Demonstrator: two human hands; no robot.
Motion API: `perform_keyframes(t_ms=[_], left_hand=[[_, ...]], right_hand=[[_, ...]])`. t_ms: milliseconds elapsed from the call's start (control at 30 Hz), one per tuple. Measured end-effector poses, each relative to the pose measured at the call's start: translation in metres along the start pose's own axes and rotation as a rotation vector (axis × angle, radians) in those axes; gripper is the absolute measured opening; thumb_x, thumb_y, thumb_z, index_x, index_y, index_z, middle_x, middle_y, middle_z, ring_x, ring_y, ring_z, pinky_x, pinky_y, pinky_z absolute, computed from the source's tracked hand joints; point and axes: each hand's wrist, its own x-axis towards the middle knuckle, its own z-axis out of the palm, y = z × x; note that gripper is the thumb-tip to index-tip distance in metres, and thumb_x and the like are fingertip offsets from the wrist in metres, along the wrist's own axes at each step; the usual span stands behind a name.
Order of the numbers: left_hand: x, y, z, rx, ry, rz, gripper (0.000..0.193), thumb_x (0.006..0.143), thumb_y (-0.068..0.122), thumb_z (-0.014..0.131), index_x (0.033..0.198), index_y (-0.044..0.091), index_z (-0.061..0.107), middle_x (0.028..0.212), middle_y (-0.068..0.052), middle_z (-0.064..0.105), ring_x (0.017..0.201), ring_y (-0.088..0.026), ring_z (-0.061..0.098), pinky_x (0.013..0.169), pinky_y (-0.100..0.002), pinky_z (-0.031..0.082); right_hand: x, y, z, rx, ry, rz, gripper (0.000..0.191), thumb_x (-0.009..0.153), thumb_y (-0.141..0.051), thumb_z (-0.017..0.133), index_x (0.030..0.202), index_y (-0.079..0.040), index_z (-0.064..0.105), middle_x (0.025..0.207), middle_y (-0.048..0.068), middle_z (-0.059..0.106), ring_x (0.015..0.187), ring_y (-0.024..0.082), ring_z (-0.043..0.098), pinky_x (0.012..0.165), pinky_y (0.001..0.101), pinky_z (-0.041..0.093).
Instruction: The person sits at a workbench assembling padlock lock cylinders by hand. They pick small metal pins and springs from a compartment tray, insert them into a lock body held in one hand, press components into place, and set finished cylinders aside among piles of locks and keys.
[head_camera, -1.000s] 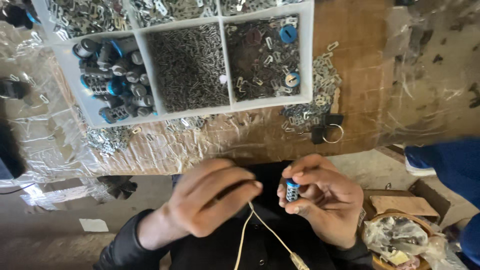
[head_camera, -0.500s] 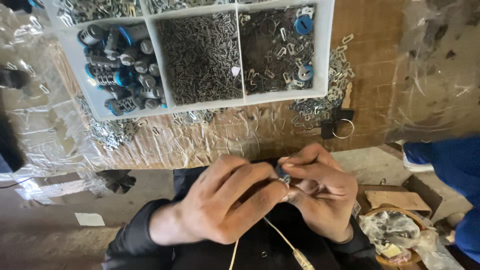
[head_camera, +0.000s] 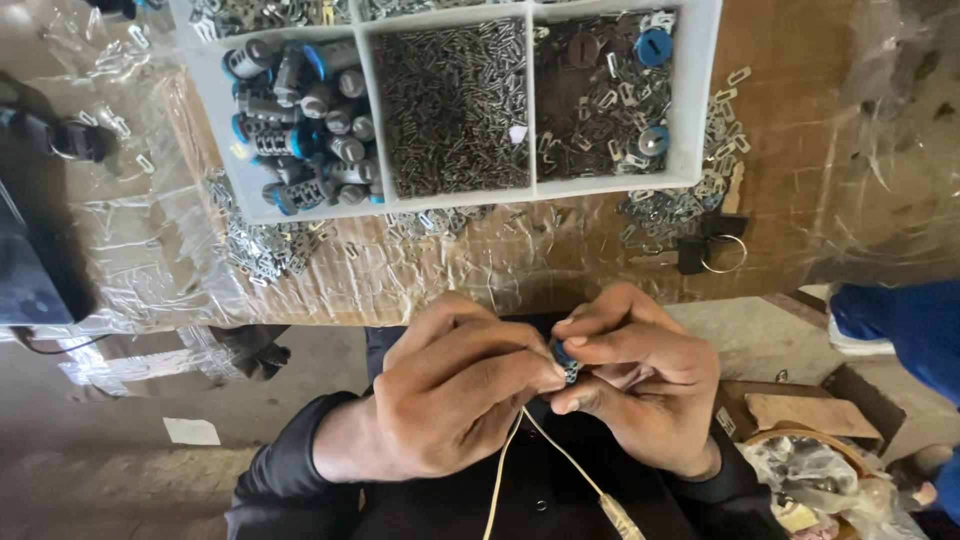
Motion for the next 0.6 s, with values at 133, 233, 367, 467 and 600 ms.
perform_keyframes(t_ms=[133, 233, 367, 467, 600], left_hand=[[0.004, -0.002, -0.001, 0.060, 0.028, 0.045, 0.031, 0.085, -0.001, 0.087, 0.110, 0.004, 0.070, 0.105, -0.009, 0.071, 0.090, -0.023, 0.068, 0.078, -0.034, 0.054], [0.004, -0.003, -0.009, 0.271, -0.044, 0.271, 0.038, 0.067, 0.004, 0.084, 0.102, -0.003, 0.070, 0.097, -0.011, 0.071, 0.088, -0.025, 0.071, 0.072, -0.037, 0.055], [-0.002, -0.002, -0.016, 0.173, -0.096, 0.145, 0.030, 0.076, 0.009, 0.088, 0.103, 0.008, 0.076, 0.096, -0.007, 0.061, 0.082, -0.022, 0.060, 0.066, -0.032, 0.049], [0.000, -0.001, -0.013, -0.238, -0.193, -0.250, 0.029, 0.080, 0.008, 0.088, 0.105, 0.012, 0.075, 0.096, -0.009, 0.056, 0.083, -0.021, 0.060, 0.066, -0.032, 0.048], [0.021, -0.001, 0.009, -0.030, -0.180, -0.158, 0.035, 0.091, 0.004, 0.081, 0.124, 0.008, 0.071, 0.106, -0.007, 0.060, 0.094, -0.019, 0.063, 0.077, -0.032, 0.054]], right_hand=[[0.003, -0.001, 0.004, -0.088, 0.012, -0.013, 0.031, 0.086, 0.007, 0.081, 0.115, 0.005, 0.073, 0.124, 0.020, 0.062, 0.110, 0.023, 0.072, 0.088, 0.0301, 0.069], [0.007, 0.001, 0.007, -0.166, 0.022, -0.071, 0.034, 0.081, 0.005, 0.083, 0.114, 0.005, 0.073, 0.120, 0.018, 0.064, 0.111, 0.022, 0.071, 0.098, 0.0307, 0.064], [0.011, 0.005, 0.005, -0.272, -0.039, -0.114, 0.026, 0.086, 0.007, 0.083, 0.110, 0.003, 0.074, 0.113, 0.015, 0.065, 0.110, 0.023, 0.071, 0.092, 0.0291, 0.062], [0.009, 0.003, -0.006, -0.147, -0.317, -0.053, 0.028, 0.086, 0.009, 0.085, 0.112, 0.001, 0.078, 0.113, 0.013, 0.067, 0.099, 0.023, 0.080, 0.076, 0.0346, 0.071], [-0.011, -0.005, -0.019, -0.065, 0.066, 0.056, 0.027, 0.081, 0.009, 0.082, 0.107, 0.003, 0.077, 0.115, 0.019, 0.066, 0.093, 0.030, 0.077, 0.071, 0.0413, 0.070]])
